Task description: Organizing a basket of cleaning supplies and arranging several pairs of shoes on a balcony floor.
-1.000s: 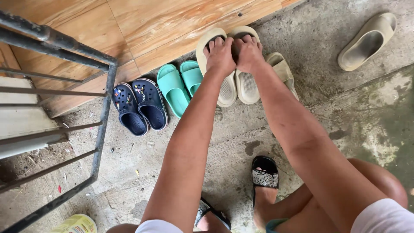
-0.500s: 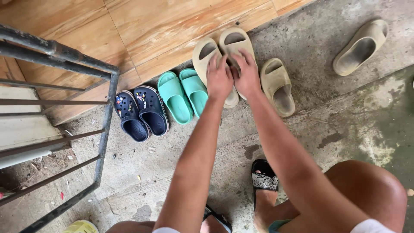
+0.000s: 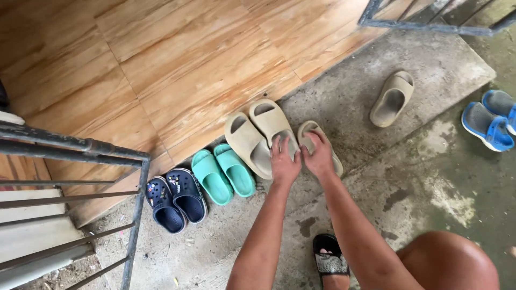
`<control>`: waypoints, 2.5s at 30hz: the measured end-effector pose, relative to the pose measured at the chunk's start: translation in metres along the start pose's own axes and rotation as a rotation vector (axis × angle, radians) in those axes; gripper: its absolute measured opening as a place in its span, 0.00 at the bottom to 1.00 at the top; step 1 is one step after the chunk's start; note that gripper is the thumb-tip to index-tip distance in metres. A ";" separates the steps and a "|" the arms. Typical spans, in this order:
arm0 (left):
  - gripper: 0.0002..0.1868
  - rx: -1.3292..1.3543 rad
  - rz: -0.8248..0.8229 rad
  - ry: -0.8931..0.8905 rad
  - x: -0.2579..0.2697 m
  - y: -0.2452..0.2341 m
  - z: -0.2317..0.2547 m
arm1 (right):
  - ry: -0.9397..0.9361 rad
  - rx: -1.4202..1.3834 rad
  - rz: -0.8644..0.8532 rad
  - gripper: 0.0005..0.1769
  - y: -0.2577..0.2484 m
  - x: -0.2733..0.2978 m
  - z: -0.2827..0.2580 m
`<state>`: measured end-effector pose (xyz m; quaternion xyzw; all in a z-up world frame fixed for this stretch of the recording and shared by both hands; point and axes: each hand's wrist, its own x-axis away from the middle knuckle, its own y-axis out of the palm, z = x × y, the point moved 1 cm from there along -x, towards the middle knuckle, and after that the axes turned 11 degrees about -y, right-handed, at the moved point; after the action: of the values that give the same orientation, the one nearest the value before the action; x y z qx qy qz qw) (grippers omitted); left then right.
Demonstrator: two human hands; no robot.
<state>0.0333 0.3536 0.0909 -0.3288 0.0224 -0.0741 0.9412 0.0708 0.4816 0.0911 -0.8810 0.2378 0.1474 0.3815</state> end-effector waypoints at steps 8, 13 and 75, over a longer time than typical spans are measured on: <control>0.28 0.033 -0.015 0.064 -0.025 0.076 0.006 | -0.009 -0.031 0.078 0.25 -0.010 -0.030 0.060; 0.26 0.076 -0.117 0.123 -0.028 0.106 0.031 | 0.112 0.016 0.062 0.23 -0.026 -0.045 0.119; 0.38 -0.426 -0.247 0.067 -0.005 0.042 0.054 | -0.301 0.116 -0.318 0.28 -0.045 -0.086 0.098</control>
<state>0.0383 0.4196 0.1069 -0.5175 0.0285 -0.1933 0.8331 0.0144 0.6078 0.0916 -0.8521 0.0444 0.2010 0.4812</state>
